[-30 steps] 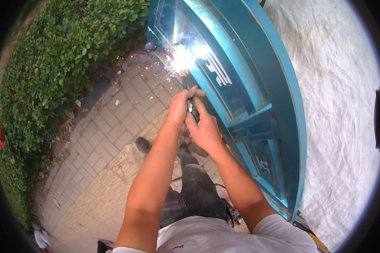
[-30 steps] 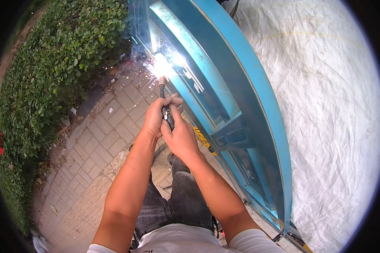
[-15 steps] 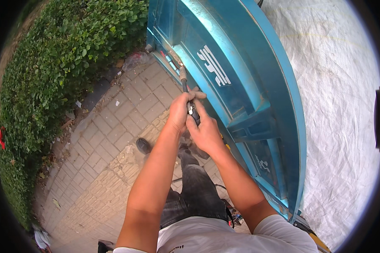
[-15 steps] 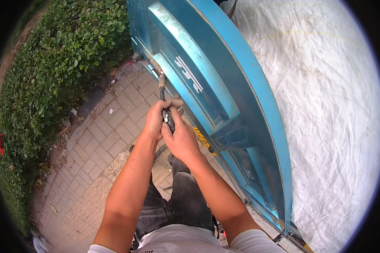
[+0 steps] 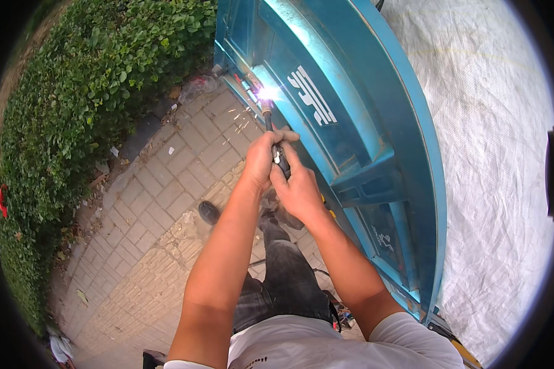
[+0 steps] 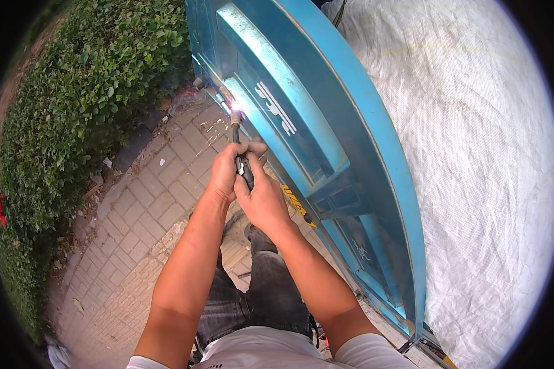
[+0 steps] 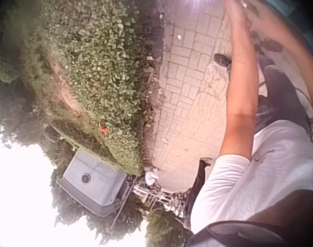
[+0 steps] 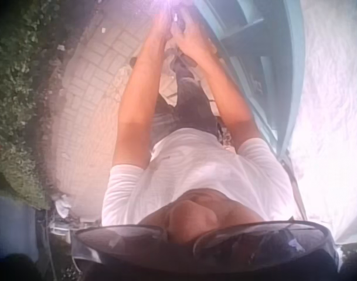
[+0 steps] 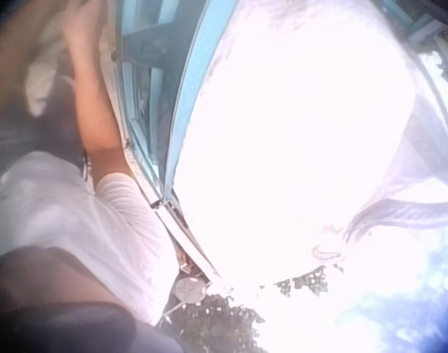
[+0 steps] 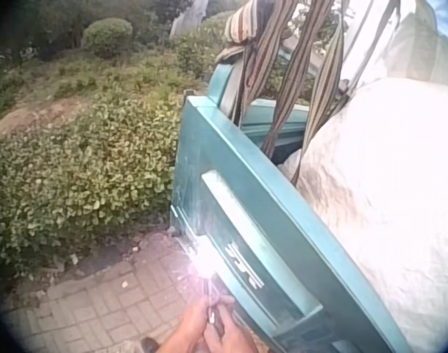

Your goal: The person welds the rear metal frame of a teal three-wheeled cargo vehicle using a handheld welding torch. They move along the lower edge, creating weld beads and sparks while occasionally repositioning the torch and cable.

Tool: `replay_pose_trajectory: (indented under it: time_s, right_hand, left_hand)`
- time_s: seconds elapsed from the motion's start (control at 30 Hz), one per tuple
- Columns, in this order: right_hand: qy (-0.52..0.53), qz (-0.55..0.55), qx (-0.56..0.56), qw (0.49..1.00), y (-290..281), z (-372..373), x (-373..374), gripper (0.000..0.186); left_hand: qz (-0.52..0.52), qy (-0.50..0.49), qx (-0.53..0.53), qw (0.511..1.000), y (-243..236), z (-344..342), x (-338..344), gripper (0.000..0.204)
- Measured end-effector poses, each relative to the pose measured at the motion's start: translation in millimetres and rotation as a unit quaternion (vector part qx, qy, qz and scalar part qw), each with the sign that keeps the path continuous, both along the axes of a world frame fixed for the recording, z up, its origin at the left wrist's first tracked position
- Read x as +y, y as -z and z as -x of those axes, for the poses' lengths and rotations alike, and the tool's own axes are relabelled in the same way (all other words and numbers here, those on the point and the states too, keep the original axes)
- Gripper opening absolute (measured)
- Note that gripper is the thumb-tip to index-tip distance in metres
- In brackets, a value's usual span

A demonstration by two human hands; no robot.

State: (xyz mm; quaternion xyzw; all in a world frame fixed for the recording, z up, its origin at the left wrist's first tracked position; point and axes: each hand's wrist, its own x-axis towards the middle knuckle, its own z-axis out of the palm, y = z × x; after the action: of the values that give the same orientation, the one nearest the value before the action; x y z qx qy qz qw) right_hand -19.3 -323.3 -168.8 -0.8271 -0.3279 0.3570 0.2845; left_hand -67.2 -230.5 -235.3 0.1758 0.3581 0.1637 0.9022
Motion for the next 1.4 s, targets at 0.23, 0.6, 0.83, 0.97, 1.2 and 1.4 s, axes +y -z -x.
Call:
replay_pose_trajectory:
  time_s: [0.23,0.6,0.83,0.97,1.2,1.4]
  right_hand:
    - [0.002,0.022,-0.005,1.0,-5,0,2,0.063]
    - [-0.001,-0.036,-0.015,0.999,6,0,-9,0.062]
    - [-0.008,-0.007,-0.009,1.0,-2,1,-4,0.06]
    - [-0.001,-0.004,-0.006,1.0,-2,2,-1,0.06]
    - [0.011,-0.007,0.006,1.0,-1,2,0,0.06]
    - [0.012,-0.013,-0.003,1.0,-1,2,1,0.06]
  left_hand:
    - [-0.011,-0.023,0.009,1.0,-1,-2,0,0.039]
    - [-0.007,-0.013,-0.019,1.0,-6,1,-5,0.04]
    - [0.008,-0.005,-0.014,1.0,-3,2,-3,0.039]
    - [0.011,0.005,-0.015,1.0,-1,1,-1,0.039]
    - [0.013,0.003,-0.012,1.0,0,1,1,0.039]
    - [0.011,-0.013,-0.005,1.0,-5,-1,1,0.04]
